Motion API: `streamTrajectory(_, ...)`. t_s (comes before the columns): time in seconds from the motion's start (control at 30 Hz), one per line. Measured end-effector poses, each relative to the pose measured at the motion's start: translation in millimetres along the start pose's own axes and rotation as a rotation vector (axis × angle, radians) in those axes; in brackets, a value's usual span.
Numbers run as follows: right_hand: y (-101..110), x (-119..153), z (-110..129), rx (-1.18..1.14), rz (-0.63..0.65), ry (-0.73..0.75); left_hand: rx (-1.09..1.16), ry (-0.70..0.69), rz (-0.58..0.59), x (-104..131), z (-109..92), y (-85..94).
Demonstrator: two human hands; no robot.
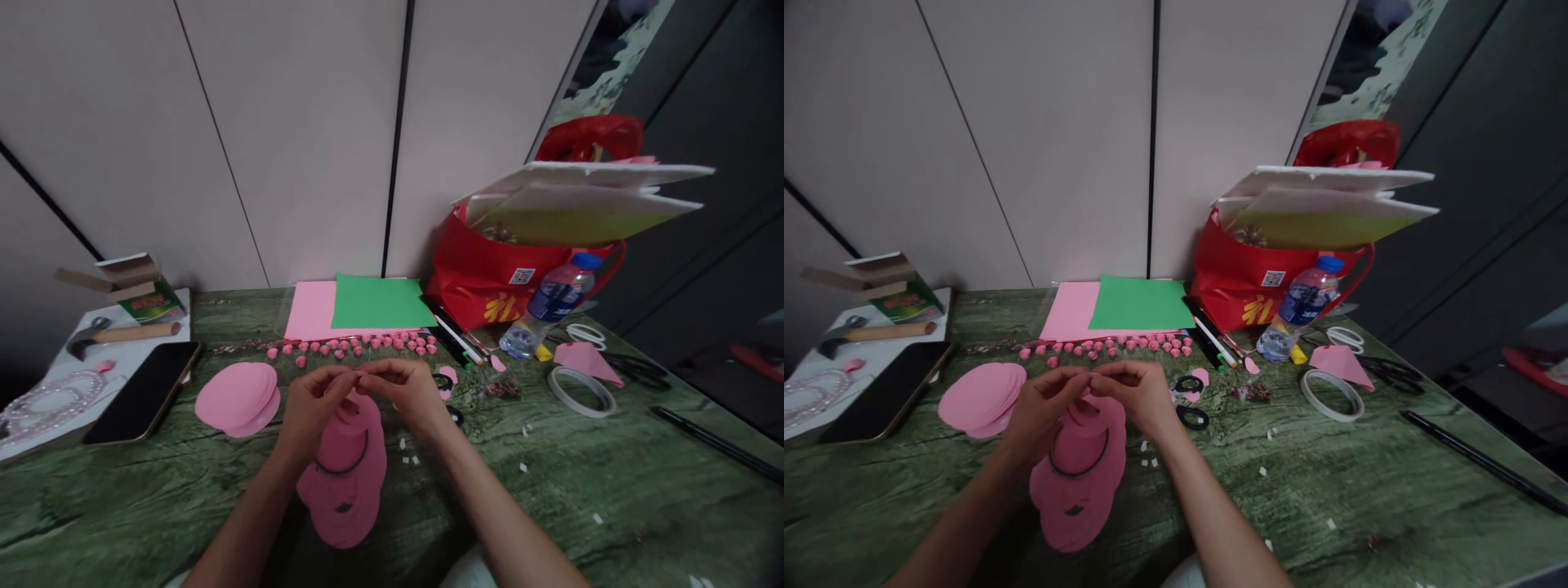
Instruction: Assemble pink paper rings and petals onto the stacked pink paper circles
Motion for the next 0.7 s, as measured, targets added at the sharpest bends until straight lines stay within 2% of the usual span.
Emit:
streamTrajectory(0.43, -5.6, 2.5, 5.4, 0.014, 0.071, 0.027, 0.043, 0.013, -0.039, -1.7, 1.8, 3.5)
streamTrajectory(0.7, -1.7, 2.1, 3.0, 0.005, 0.004, 0.003, 0.003, -0.016, -0.017, -2.0, 4.7, 3.6)
Point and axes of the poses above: each hand's wrist, its own x-axis away from the middle knuckle, its own y-axis out of the back of the hand, z = x × y, the point moved 3 cm from there along -x, towards the middle knuckle, and after that the axes turned 6 degrees about -x, right-handed, at the moved point
